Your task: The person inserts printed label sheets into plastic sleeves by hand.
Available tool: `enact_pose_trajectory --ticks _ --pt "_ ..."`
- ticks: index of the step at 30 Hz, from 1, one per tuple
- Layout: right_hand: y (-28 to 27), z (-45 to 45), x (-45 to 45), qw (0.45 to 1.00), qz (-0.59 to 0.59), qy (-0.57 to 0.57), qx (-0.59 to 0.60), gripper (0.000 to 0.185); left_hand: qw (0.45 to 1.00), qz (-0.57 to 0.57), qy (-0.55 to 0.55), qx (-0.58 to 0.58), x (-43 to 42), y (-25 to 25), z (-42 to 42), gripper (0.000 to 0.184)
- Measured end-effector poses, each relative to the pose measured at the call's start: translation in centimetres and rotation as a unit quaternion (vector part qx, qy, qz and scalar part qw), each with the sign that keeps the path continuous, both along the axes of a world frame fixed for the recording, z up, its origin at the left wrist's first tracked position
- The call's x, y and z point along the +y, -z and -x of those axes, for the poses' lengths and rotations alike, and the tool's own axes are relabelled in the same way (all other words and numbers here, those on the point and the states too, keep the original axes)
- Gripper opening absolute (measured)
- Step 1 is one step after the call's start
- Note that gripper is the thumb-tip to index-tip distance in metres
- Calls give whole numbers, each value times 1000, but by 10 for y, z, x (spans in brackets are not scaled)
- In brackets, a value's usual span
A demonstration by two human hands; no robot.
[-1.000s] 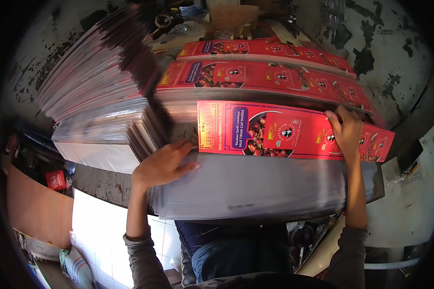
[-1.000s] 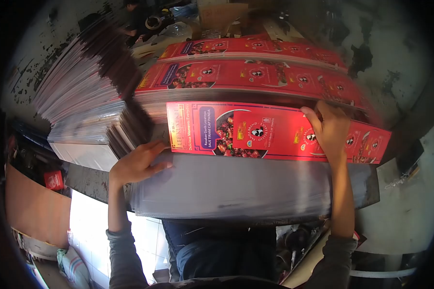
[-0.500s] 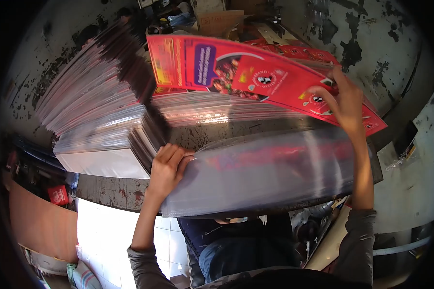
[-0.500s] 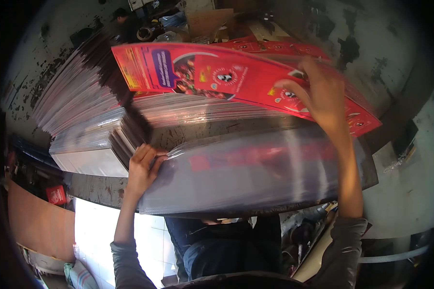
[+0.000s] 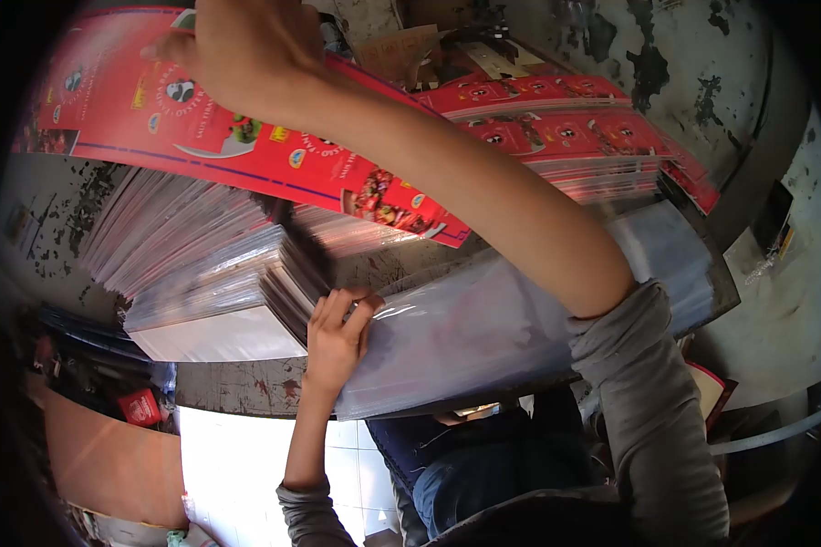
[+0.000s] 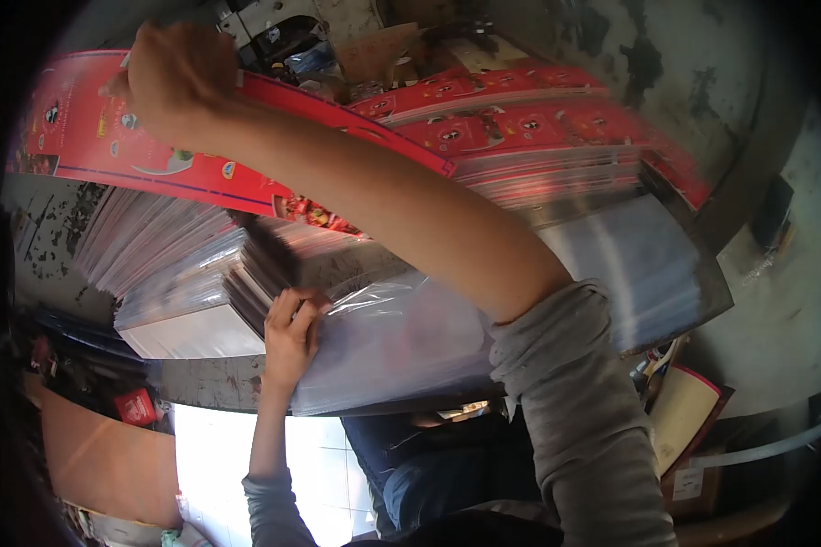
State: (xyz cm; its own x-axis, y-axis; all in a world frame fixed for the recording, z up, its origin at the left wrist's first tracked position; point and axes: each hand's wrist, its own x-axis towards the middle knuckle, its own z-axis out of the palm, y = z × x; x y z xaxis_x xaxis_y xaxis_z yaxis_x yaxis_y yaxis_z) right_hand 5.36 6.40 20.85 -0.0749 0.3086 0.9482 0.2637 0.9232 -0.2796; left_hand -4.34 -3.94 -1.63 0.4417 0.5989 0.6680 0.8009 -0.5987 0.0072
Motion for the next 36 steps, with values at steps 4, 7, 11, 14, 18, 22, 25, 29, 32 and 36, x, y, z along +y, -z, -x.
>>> enact_pose_trajectory --ticks 4,7,11,14,18,22,25,29,32,36 --pt "7 29 1 997 58 -15 46 35 1000 -2 -10 -21 1 2 0 16" --pt "30 25 5 995 91 -39 -8 45 998 -9 -40 -50 0 5 0 12" --pt "59 -7 8 984 133 -22 -117 44 994 -18 -75 -77 -2 2 0 11" --pt "87 -49 13 975 133 25 -177 44 988 -18 -103 -113 -3 4 1 14" --pt "117 -127 8 948 160 78 -263 41 979 -8 -127 -158 -2 5 0 16" --pt "144 -200 13 928 206 79 -299 37 966 14 -153 -209 -1 5 2 18" --pt "164 -241 19 920 229 91 -304 36 959 25 -163 -229 0 4 1 20" --pt "184 -253 26 929 185 86 -310 35 953 94 -156 -244 -1 8 6 24" --pt "185 -254 25 916 252 99 -297 35 833 321 -72 -444 -2 7 9 50" --pt "187 -256 28 924 217 104 -297 34 827 332 65 -450 2 8 8 74"
